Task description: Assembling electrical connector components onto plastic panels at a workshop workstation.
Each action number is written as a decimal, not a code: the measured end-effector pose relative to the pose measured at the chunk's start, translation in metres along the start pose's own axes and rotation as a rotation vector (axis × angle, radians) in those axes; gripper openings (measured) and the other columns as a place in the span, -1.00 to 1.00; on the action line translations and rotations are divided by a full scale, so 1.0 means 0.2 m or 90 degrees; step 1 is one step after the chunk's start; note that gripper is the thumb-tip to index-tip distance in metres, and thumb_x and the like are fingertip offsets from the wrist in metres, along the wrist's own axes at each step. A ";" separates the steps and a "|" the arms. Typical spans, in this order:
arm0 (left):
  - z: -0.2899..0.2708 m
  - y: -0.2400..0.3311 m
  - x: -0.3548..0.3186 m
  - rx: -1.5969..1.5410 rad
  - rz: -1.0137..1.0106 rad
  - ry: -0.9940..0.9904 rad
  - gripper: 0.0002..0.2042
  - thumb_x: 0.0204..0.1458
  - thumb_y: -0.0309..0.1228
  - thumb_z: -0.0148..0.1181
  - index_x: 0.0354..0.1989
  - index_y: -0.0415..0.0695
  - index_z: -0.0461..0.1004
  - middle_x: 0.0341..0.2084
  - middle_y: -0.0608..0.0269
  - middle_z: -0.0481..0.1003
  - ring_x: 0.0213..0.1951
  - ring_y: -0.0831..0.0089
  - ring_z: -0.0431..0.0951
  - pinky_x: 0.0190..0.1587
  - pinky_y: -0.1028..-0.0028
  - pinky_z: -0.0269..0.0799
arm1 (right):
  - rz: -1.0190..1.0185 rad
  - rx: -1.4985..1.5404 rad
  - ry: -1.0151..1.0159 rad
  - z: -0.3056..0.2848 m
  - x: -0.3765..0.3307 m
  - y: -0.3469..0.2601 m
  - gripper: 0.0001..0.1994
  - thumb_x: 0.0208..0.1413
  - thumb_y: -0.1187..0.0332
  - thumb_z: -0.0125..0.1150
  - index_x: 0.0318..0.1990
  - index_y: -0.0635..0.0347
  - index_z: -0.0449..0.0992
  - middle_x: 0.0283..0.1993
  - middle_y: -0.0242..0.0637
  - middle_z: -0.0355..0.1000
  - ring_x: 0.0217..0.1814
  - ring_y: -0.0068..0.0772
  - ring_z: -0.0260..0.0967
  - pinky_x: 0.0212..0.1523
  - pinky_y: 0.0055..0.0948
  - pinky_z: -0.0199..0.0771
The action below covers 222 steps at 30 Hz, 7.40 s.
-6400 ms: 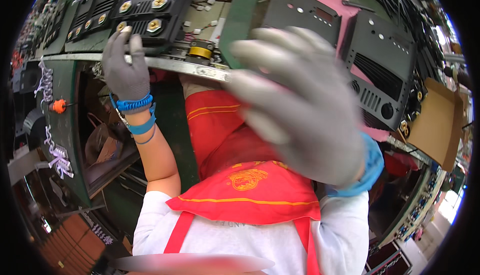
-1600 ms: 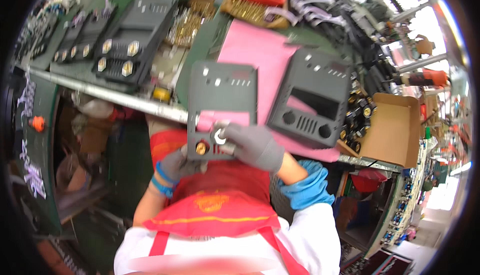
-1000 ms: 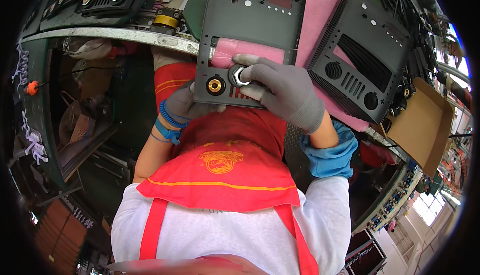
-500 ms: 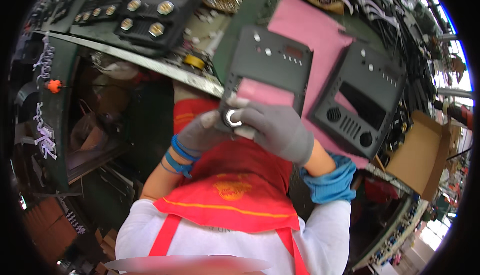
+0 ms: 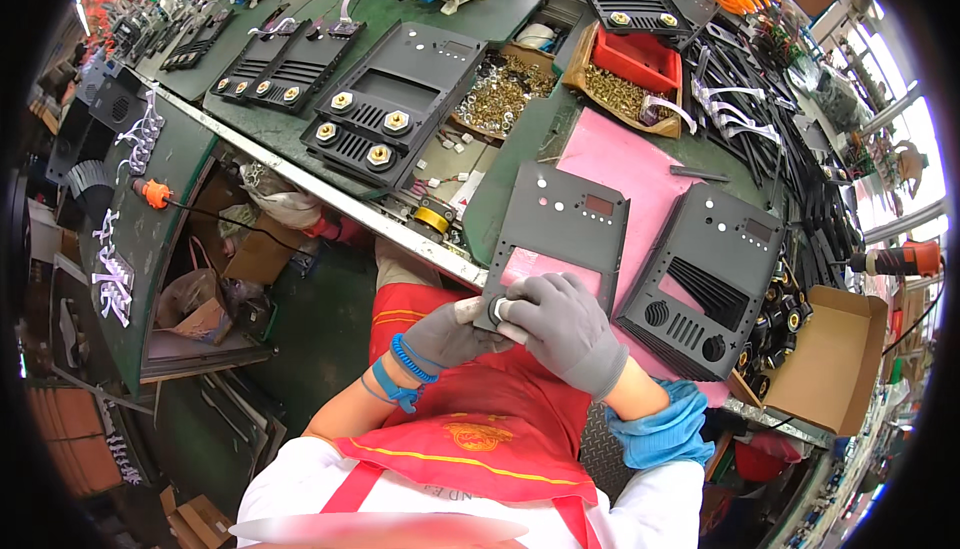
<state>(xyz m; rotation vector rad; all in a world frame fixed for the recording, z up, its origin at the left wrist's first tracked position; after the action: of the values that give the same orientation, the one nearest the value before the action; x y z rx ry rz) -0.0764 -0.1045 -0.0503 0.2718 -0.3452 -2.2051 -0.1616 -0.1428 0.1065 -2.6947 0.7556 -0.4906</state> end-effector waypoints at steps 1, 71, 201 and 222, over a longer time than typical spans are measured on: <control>0.03 0.00 0.01 0.001 -0.006 -0.019 -0.55 0.23 -0.10 -0.03 0.16 -0.14 0.32 -0.01 0.25 0.44 0.00 0.38 0.45 0.07 0.33 0.37 | 0.030 0.049 -0.006 0.01 0.00 0.02 -0.82 0.00 0.26 0.25 -0.29 0.09 0.48 -0.20 -0.33 0.42 -0.17 -0.25 0.38 -0.16 -0.35 0.32; 0.41 0.52 -0.08 1.427 0.146 0.512 -0.63 0.27 -0.20 -0.13 -0.25 -0.26 0.51 -0.48 -0.11 0.47 -0.39 -0.07 0.47 -0.35 0.27 0.37 | 0.933 -0.647 0.113 -0.88 -1.55 0.95 -0.48 0.02 0.23 0.31 0.18 -0.15 0.34 0.15 -0.29 0.40 0.13 -0.12 0.40 0.14 -0.09 0.25; -0.03 -0.15 -0.05 0.043 -0.021 -0.054 -0.38 0.09 -0.17 0.24 0.27 -0.14 0.17 0.14 0.09 0.35 0.15 0.18 0.40 0.20 0.06 0.33 | 0.159 0.134 0.230 0.08 -0.18 0.22 -0.76 -0.08 0.41 0.35 -0.23 0.13 0.45 0.05 -0.23 0.46 -0.21 -0.14 0.46 -0.23 -0.30 0.43; 0.17 0.03 -0.06 -0.004 -0.062 0.086 -0.49 0.21 -0.10 0.01 0.16 -0.26 0.28 0.03 0.05 0.43 0.07 0.22 0.47 0.15 0.21 0.36 | 0.019 0.259 -0.050 0.06 -0.17 0.14 -0.69 -0.09 0.27 0.35 -0.17 0.14 0.52 0.04 -0.20 0.46 0.09 -0.06 0.37 0.08 -0.16 0.35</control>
<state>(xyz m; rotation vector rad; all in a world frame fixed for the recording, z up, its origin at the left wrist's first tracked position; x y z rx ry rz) -0.0758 -0.0933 -0.0149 0.4412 -0.2553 -2.2686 -0.1966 -0.1457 0.0765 -2.3075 0.5992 -0.4698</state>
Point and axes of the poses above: each hand's wrist, its own x-axis towards the middle knuckle, its own z-axis out of the palm, y = z × x, the point moved 7 cm from there along x, towards the middle knuckle
